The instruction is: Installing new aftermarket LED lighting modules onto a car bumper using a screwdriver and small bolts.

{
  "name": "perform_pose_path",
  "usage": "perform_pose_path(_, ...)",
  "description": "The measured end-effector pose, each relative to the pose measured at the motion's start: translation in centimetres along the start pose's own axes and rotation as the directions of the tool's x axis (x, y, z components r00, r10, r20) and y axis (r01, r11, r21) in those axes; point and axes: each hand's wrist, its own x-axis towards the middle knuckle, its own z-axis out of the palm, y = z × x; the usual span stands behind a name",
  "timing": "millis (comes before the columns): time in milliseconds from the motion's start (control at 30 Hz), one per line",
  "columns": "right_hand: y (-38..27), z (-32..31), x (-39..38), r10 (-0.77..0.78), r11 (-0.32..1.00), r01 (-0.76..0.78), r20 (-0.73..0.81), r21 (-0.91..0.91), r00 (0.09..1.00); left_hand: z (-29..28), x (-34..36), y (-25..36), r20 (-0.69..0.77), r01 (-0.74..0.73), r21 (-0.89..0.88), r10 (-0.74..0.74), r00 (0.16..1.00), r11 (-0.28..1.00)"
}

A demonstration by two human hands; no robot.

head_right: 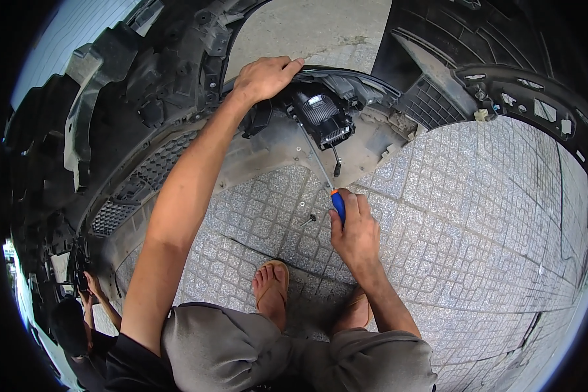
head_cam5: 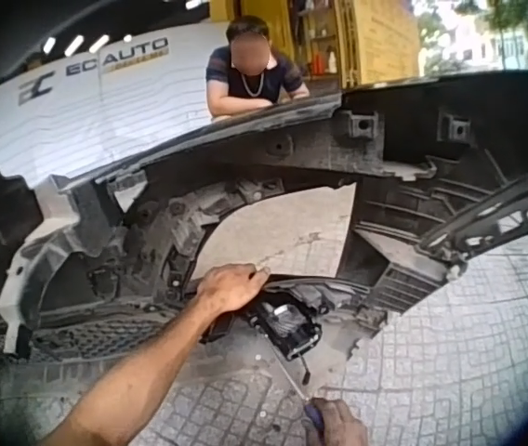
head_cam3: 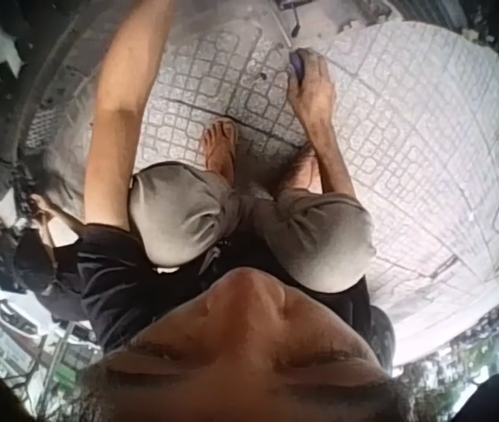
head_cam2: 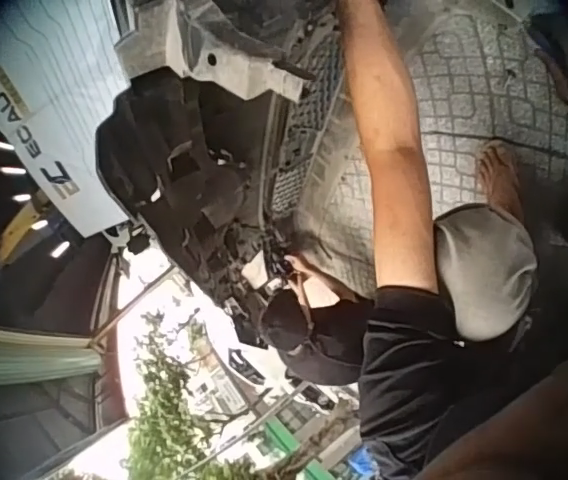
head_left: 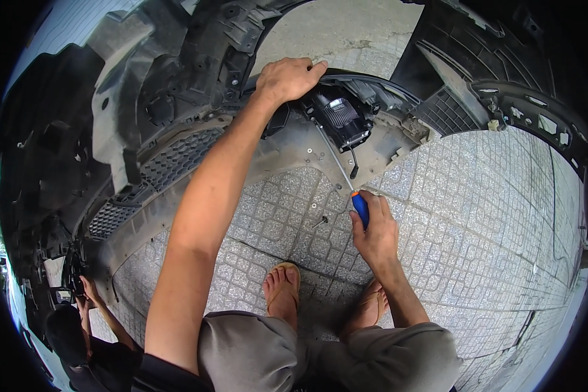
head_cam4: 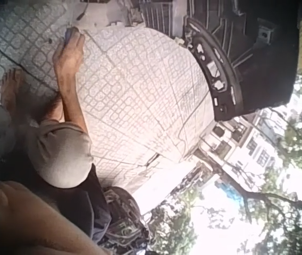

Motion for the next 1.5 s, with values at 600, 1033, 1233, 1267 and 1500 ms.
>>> perform_pose_path(600,-1.8,0.1,0.8,0.458,0.611,-0.554,0.318,0.565,0.830,0.4,0.3,-0.1,-0.011,0.005,-0.011,-0.005,1.000,1.000)
perform_pose_path(1033,-1.4,0.0,0.6,0.021,0.959,-0.018,0.007,-0.284,1.000,0.3,0.2,-0.1,-0.005,0.009,0.045,-0.008,1.000,0.999)
perform_pose_path(1233,0.8,-0.5,1.4,0.426,0.077,-0.651,0.565,0.756,0.706,0.4,0.4,0.1,-0.011,-0.015,0.027,0.015,1.000,1.000)
perform_pose_path(1267,1.0,-0.6,1.3,0.399,-0.094,-0.667,0.642,0.739,0.655,0.4,0.4,0.1,-0.021,-0.011,0.015,0.011,1.000,1.000)
perform_pose_path(1500,-1.5,0.0,0.9,0.199,0.980,-0.200,0.076,0.015,0.977,-0.4,0.0,0.6,0.026,0.001,0.026,-0.002,1.000,1.000)
